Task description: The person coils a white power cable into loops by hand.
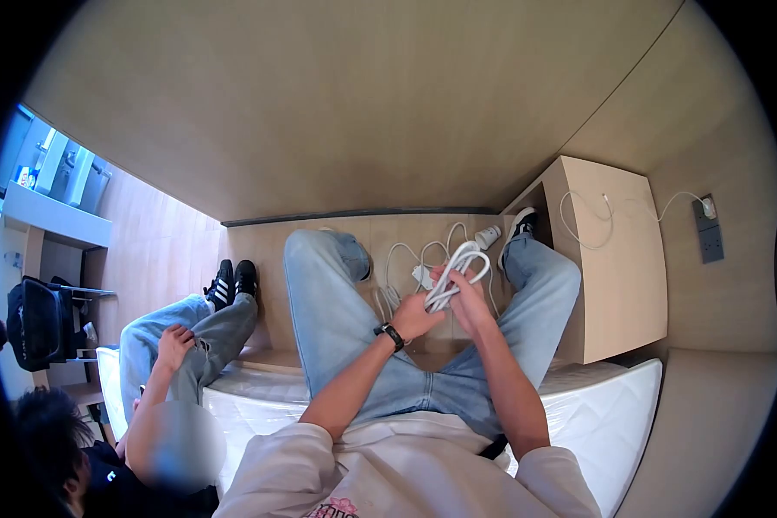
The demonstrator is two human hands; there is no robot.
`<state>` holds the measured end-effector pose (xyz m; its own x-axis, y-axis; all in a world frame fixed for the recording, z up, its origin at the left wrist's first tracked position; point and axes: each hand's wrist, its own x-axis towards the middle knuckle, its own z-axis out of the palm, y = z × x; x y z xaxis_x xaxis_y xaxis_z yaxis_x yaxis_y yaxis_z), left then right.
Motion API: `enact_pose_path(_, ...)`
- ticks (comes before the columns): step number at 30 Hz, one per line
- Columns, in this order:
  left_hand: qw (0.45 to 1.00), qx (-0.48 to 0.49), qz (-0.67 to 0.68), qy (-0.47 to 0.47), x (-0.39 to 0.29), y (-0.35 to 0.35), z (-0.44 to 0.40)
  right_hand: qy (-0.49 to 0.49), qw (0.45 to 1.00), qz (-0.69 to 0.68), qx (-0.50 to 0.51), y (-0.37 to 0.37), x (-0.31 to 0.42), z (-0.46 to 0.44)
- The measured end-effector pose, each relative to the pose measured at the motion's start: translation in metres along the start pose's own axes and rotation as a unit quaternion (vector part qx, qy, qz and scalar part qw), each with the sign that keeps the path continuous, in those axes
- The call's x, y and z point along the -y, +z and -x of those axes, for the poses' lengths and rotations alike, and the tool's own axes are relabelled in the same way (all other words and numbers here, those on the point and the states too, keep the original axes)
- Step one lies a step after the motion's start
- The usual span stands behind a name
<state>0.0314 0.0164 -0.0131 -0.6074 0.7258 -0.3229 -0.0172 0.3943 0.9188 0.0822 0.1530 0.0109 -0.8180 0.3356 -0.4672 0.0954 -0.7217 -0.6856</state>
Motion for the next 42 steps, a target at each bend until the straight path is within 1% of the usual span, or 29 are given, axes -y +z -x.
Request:
enact_pose_path(1,1.0,0.0,0.0,-0.001,0.002,0.0,-0.001,0.001,1.0,0.0,0.0,-0.001,-0.001,-0.004)
enact_pose_path(3,0.995,-0.1,0.001,-0.021,0.008,-0.001,-0.003,-0.015,0.988,0.138,-0.061,-0.002,-0.005,-0.008)
enact_pose_path(4,0.995,-0.101,0.001,-0.023,0.013,-0.003,-0.007,-0.098,0.975,0.189,-0.064,-0.001,-0.009,-0.007)
enact_pose_path(5,0.991,-0.099,0.019,-0.085,0.019,-0.006,-0.011,-0.097,0.975,0.189,-0.063,-0.003,-0.009,-0.007)
enact_pose_path(6,0.984,-0.095,0.037,-0.147,0.028,-0.008,-0.014,-0.235,0.887,0.388,-0.079,0.001,-0.002,-0.002)
enact_pose_path(7,0.984,-0.095,0.036,-0.148,0.035,-0.009,-0.015,-0.358,0.74,0.562,-0.09,0.006,0.006,0.004)
enact_pose_path(9,0.99,-0.099,-0.056,-0.085,0.04,-0.008,-0.014,-0.338,0.728,0.594,-0.061,0.016,0.009,0.01)
enact_pose_path(10,0.99,-0.097,-0.058,-0.085,0.037,-0.006,-0.012,-0.355,0.633,0.688,0.016,0.018,0.007,0.012)
enact_pose_path(11,0.982,-0.093,-0.146,-0.074,0.033,-0.001,-0.01,-0.365,0.523,0.765,0.094,0.02,0.006,0.013)
enact_pose_path(12,0.966,-0.088,-0.234,-0.062,0.024,0.0,-0.005,-0.364,0.525,0.763,0.093,0.018,0.004,0.011)
enact_pose_path(13,0.966,-0.086,-0.237,-0.064,0.013,-0.001,0.0,-0.329,0.495,0.794,0.129,0.014,0.001,0.008)
enact_pose_path(14,0.956,-0.049,-0.284,-0.045,0.002,-0.003,0.004,-0.293,0.462,0.821,0.165,0.009,0.0,0.004)
enact_pose_path(15,0.943,-0.013,-0.331,-0.025,-0.005,-0.004,0.004,-0.293,0.463,0.82,0.163,0.006,-0.001,-0.003)
enact_pose_path(17,0.947,-0.027,-0.319,-0.021,-0.007,-0.002,0.004,-0.145,0.374,0.898,0.181,-0.001,-0.001,-0.016)
enact_pose_path(19,0.95,-0.041,-0.308,-0.016,-0.005,-0.002,0.0,-0.162,0.398,0.886,0.174,-0.007,0.001,-0.021)
enact_pose_path(21,0.952,-0.127,-0.279,-0.01,0.008,-0.001,-0.004,-0.176,0.424,0.872,0.17,-0.016,0.004,-0.025)
enact_pose_path(23,0.951,-0.148,-0.269,-0.03,0.022,-0.008,-0.009,-0.159,0.491,0.852,0.093,-0.024,0.008,-0.031)
enact_pose_path(25,0.95,-0.169,-0.257,-0.05,0.018,-0.013,-0.012,-0.141,0.506,0.846,0.087,-0.019,0.016,-0.03)
enact_pose_path(28,0.942,-0.185,-0.276,-0.039,0.007,-0.013,-0.007,-0.163,0.531,0.823,0.12,-0.017,0.015,-0.025)
enact_pose_path(30,0.936,-0.179,-0.299,0.047,0.003,-0.01,-0.004,-0.135,0.596,0.775,0.164,-0.012,0.007,-0.015)
enact_pose_path(31,0.936,-0.176,-0.301,0.046,0.005,-0.009,-0.004,-0.134,0.598,0.773,0.163,-0.012,0.003,-0.013)
enact_pose_path(33,0.938,-0.193,-0.255,0.13,0.007,-0.009,-0.004,-0.114,0.649,0.739,0.143,-0.009,0.0,-0.009)
enact_pose_path(34,0.939,-0.191,-0.255,0.131,0.005,-0.009,-0.005,-0.113,0.65,0.738,0.141,-0.005,0.002,-0.009)
enact_pose_path(36,0.967,-0.236,-0.028,0.087,0.0,-0.012,-0.009,-0.111,0.659,0.741,0.059,0.0,0.008,-0.01)
enact_pose_path(37,0.967,-0.236,-0.028,0.087,0.006,-0.014,-0.014,-0.111,0.66,0.741,0.06,-0.001,0.009,-0.012)
enact_pose_path(38,0.967,-0.208,0.127,0.07,0.015,-0.017,-0.019,-0.112,0.691,0.714,0.019,-0.004,0.011,-0.013)
enact_pose_path(39,0.943,-0.175,0.279,0.053,0.016,-0.019,-0.021,-0.113,0.719,0.685,-0.023,-0.006,0.01,-0.015)
enact_pose_path(40,0.957,-0.159,0.239,0.05,0.017,-0.021,-0.022,-0.114,0.719,0.686,-0.023,-0.007,0.009,-0.017)
enact_pose_path(42,0.961,-0.131,0.24,0.047,0.016,-0.023,-0.022,-0.15,0.748,0.645,-0.043,-0.011,0.003,-0.019)
